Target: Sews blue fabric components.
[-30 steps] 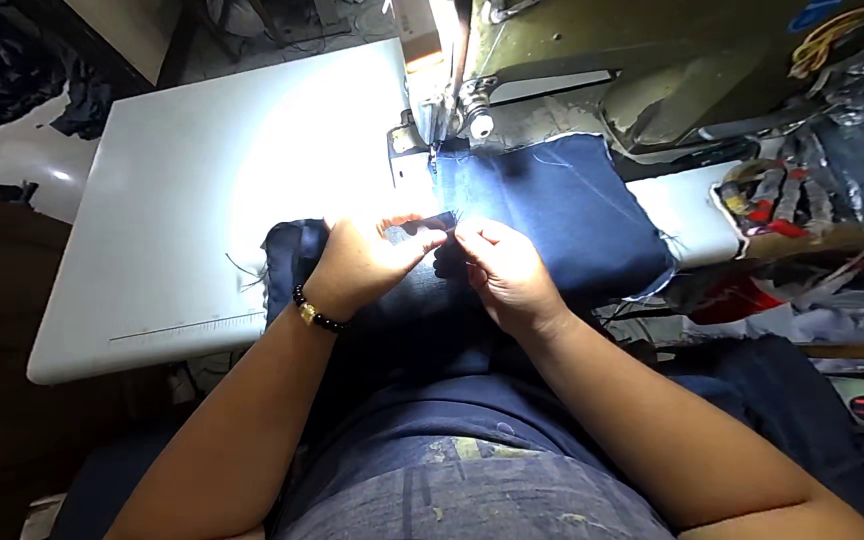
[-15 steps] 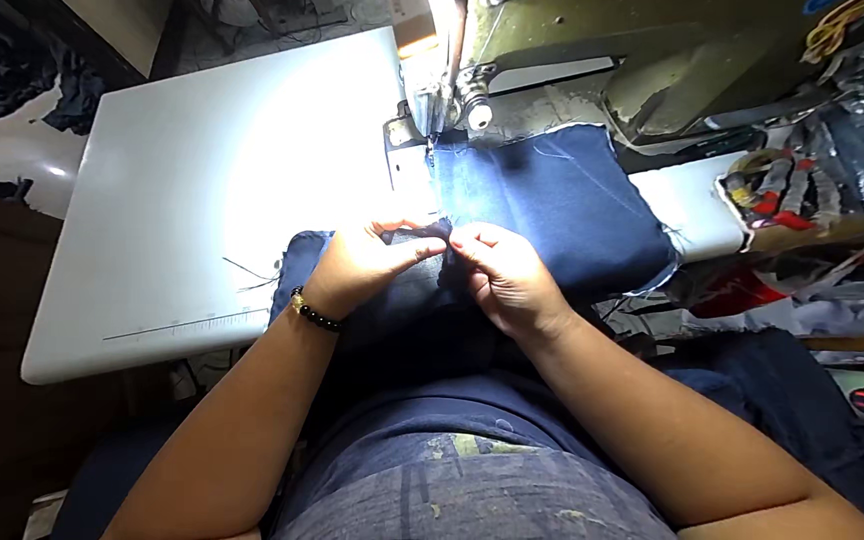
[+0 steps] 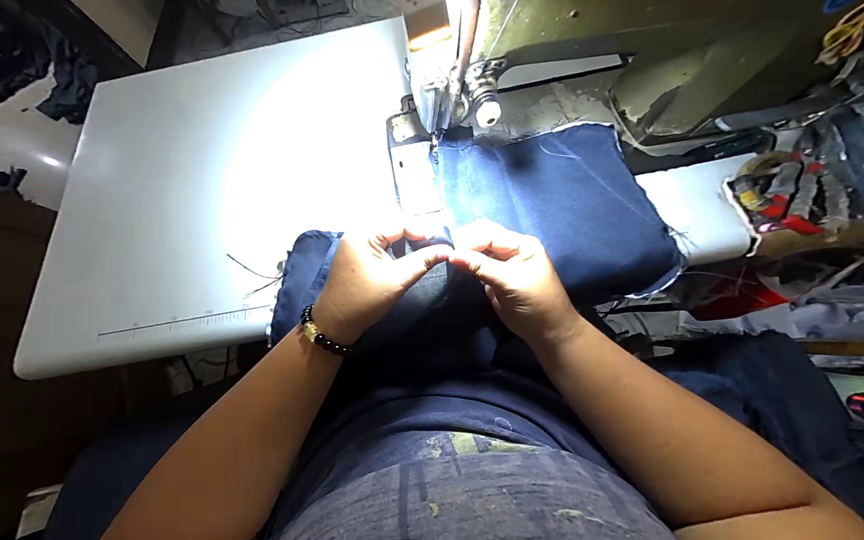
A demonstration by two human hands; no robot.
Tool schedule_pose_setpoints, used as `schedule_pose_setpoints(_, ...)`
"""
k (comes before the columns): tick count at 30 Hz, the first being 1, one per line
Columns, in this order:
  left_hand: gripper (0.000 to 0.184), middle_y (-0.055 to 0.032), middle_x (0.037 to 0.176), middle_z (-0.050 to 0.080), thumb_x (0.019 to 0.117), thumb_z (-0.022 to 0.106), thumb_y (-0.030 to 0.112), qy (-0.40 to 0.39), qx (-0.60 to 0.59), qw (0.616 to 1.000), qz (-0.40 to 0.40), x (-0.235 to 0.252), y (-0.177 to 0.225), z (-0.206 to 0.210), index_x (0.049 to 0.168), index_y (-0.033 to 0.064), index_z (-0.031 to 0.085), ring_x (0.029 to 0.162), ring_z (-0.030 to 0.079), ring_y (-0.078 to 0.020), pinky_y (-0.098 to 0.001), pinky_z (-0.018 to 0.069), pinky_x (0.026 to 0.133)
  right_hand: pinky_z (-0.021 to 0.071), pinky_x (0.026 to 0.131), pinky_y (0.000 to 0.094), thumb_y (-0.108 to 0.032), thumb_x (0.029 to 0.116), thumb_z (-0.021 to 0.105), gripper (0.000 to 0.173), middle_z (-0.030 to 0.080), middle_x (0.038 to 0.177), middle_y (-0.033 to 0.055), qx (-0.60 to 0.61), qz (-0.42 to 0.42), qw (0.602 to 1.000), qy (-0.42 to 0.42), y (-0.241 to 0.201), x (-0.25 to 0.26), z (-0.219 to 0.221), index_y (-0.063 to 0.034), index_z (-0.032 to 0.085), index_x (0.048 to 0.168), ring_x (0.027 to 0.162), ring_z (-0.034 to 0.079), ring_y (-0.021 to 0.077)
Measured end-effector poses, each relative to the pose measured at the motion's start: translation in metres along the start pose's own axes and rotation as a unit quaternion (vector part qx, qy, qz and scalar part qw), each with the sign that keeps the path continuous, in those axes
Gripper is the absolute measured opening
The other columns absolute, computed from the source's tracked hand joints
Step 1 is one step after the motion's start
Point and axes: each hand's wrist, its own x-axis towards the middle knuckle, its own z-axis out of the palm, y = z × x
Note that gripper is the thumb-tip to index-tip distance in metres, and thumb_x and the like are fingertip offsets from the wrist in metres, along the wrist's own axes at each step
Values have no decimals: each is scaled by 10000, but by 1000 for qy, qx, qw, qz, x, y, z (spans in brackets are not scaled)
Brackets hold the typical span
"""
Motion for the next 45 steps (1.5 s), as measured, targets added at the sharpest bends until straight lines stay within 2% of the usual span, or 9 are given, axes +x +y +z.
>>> schedule_pose_setpoints(3, 128, 29, 955, 737, 979, 665, 103, -89, -6, 991, -97, 1, 10, -11, 1030, 95, 783, 853, 671, -25, -182, 556, 750, 567, 752, 202, 32, 928, 654, 131, 707, 973, 1, 44, 32, 998, -21, 0, -1, -4, -62, 734, 883, 875, 659, 43)
schedule_pose_setpoints(8, 161, 5, 817, 718, 996, 628, 91, -116, -73, 976, -171, 5, 16, -14, 930, 72, 774, 701, 633, -46, -177, 518, 632, 552, 703, 181, 15, 942, 630, 172, 711, 901, -24, 66, 88, 994, -23, 2, -4, -6, -95, 750, 890, 787, 645, 17)
schedule_pose_setpoints(14, 111, 2, 777, 707, 969, 666, 73, -86, -88, 975, -187, 5, 14, -11, 902, 72, 755, 673, 629, -47, -175, 518, 626, 521, 617, 162, -1, 942, 638, 158, 682, 789, -29, 59, 115, 991, -27, 3, -5, -6, -93, 735, 859, 687, 612, 1)
schedule_pose_setpoints(32, 124, 4, 777, 710, 973, 669, 92, -81, -111, 969, -206, 9, 7, -9, 872, 68, 737, 717, 642, -53, -197, 526, 679, 479, 569, 157, -32, 957, 608, 171, 643, 743, -45, 24, 120, 992, -35, 5, -4, -6, -106, 706, 838, 638, 572, -4)
schedule_pose_setpoints(35, 137, -5, 766, 708, 967, 671, 83, -79, -118, 969, -204, 9, 4, -8, 842, 61, 723, 715, 644, -58, -207, 530, 685, 471, 556, 158, -32, 967, 605, 174, 634, 733, -40, 11, 98, 994, -44, 6, -4, -6, -87, 704, 835, 624, 560, -1)
schedule_pose_setpoints(37, 139, -6, 763, 703, 964, 672, 81, -76, -114, 970, -200, 9, 3, -8, 832, 62, 713, 718, 644, -61, -214, 533, 690, 482, 605, 153, -47, 996, 588, 178, 650, 783, -19, -101, 32, 993, -54, 4, 0, -10, -46, 706, 862, 688, 585, 3)
schedule_pose_setpoints(40, 117, 17, 771, 703, 963, 681, 78, -61, -92, 973, -201, 10, 4, -10, 855, 73, 724, 720, 648, -43, -191, 539, 685, 509, 1002, 239, -103, 1026, 532, 252, 751, 1106, 82, -363, -112, 923, -58, -2, 23, -31, -3, 762, 1055, 1100, 675, 92)
schedule_pose_setpoints(41, 106, 21, 779, 703, 961, 685, 76, -55, -84, 975, -196, 10, 3, -11, 864, 77, 728, 719, 645, -39, -185, 539, 678, 487, 1051, 289, -117, 1036, 509, 283, 749, 1147, 110, -422, -136, 894, -57, -4, 35, -38, -4, 762, 1091, 1155, 670, 150)
schedule_pose_setpoints(45, 90, 40, 820, 693, 963, 710, 165, -23, 66, 990, -120, 1, 11, -9, 886, 120, 726, 683, 627, -24, -192, 520, 590, 486, 918, 488, -245, 1054, 469, 348, 685, 1080, 162, -592, -99, 789, -130, 6, 82, -48, -124, 771, 1176, 1078, 617, 347)
